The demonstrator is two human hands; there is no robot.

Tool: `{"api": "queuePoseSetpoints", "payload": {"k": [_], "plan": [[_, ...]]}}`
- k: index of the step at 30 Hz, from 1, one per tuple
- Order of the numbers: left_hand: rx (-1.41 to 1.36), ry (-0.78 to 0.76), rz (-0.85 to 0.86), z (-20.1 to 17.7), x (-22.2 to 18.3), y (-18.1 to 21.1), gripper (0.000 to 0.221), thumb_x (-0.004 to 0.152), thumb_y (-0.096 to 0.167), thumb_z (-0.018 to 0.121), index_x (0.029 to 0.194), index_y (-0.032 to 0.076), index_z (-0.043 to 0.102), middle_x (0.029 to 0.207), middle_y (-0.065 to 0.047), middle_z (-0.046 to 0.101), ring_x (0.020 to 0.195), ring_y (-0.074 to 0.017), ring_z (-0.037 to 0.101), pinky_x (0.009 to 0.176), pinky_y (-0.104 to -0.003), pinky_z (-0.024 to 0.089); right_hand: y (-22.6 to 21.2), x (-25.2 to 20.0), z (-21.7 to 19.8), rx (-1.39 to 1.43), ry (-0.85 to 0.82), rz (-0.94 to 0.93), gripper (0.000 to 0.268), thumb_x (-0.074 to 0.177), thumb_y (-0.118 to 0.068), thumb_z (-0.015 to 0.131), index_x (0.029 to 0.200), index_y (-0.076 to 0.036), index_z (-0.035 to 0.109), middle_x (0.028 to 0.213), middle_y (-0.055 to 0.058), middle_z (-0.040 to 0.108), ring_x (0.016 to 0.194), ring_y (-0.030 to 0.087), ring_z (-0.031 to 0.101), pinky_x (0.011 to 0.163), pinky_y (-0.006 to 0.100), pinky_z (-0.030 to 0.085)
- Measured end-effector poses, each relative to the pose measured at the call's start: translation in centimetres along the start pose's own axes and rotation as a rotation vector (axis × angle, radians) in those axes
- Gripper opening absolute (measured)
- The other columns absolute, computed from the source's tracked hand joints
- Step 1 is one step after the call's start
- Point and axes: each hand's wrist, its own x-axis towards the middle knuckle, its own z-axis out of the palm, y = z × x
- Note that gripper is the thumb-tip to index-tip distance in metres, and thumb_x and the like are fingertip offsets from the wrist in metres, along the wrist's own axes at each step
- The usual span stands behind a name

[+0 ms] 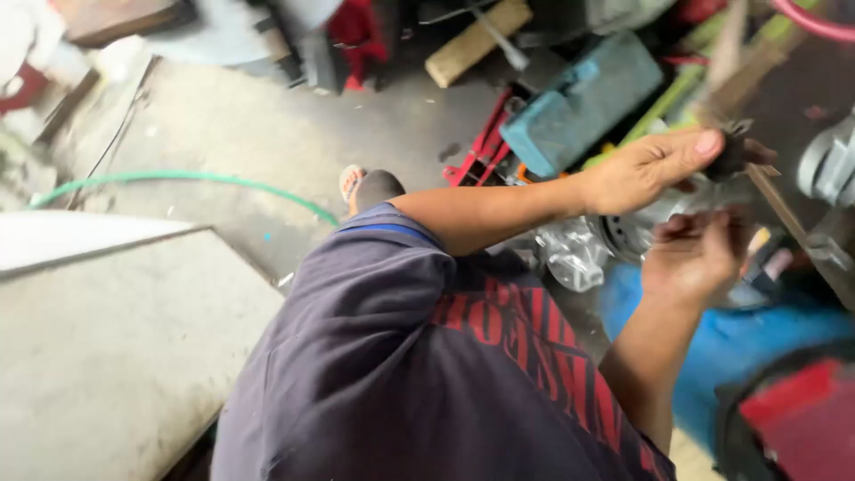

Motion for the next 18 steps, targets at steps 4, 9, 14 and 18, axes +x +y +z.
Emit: {"api": "queuePoseSetpoints", "payload": {"k": [4, 9, 14, 18], "plan": [[-0.137, 0.338, 0.086, -5.0, -4.8, 9.6, 0.045, 0.103, 0.049, 0.054, 0.096, 0.006, 0.066, 0.084, -0.01, 0.073, 0.076, -0.0156, 0.067, 0.072, -0.031, 0.057, 8.0, -4.4, 9.0, -0.025, -0.38, 0.195, 0.019, 0.097, -0.021, 0.071, 0.114, -0.023, 0.061, 0.073, 0.001, 0.05, 0.059, 0.02, 0.057, 0.051, 0.032, 0.049], [0.487, 0.784, 0.06, -16.8, -16.5, 23.2, 0.034, 0.096, 0.05, 0.054, 0.087, 0.018, 0.059, 0.079, 0.007, 0.05, 0.076, -0.0046, 0.048, 0.068, -0.024, 0.043, 16.2, -7.3, 19.5, -0.581, -0.81, 0.081, 0.023, 0.105, -0.022, 0.066, 0.118, -0.008, 0.054, 0.079, 0.014, 0.067, 0.07, 0.018, 0.069, 0.065, 0.026, 0.06], [0.477, 1.159, -0.074, -30.4, -35.4, 30.1, 0.033, 0.098, 0.035, 0.065, 0.121, 0.013, 0.07, 0.094, 0.005, 0.057, 0.082, -0.0049, 0.05, 0.071, -0.023, 0.037, 21.7, -9.6, 28.4, -0.789, -0.838, 0.094, 0.015, 0.106, -0.02, 0.063, 0.113, -0.007, 0.058, 0.078, 0.009, 0.064, 0.069, 0.015, 0.068, 0.059, 0.023, 0.057], [0.319, 1.419, -0.062, -34.5, -49.0, 33.3, 0.032, 0.095, 0.019, 0.066, 0.125, 0.01, 0.067, 0.086, -0.002, 0.058, 0.078, -0.0089, 0.058, 0.068, -0.027, 0.062, 23.5, -12.1, 35.4, -0.932, -0.953, -0.018, 0.015, 0.108, -0.016, 0.061, 0.113, -0.002, 0.059, 0.084, 0.009, 0.064, 0.074, 0.014, 0.069, 0.063, 0.025, 0.06]]}}
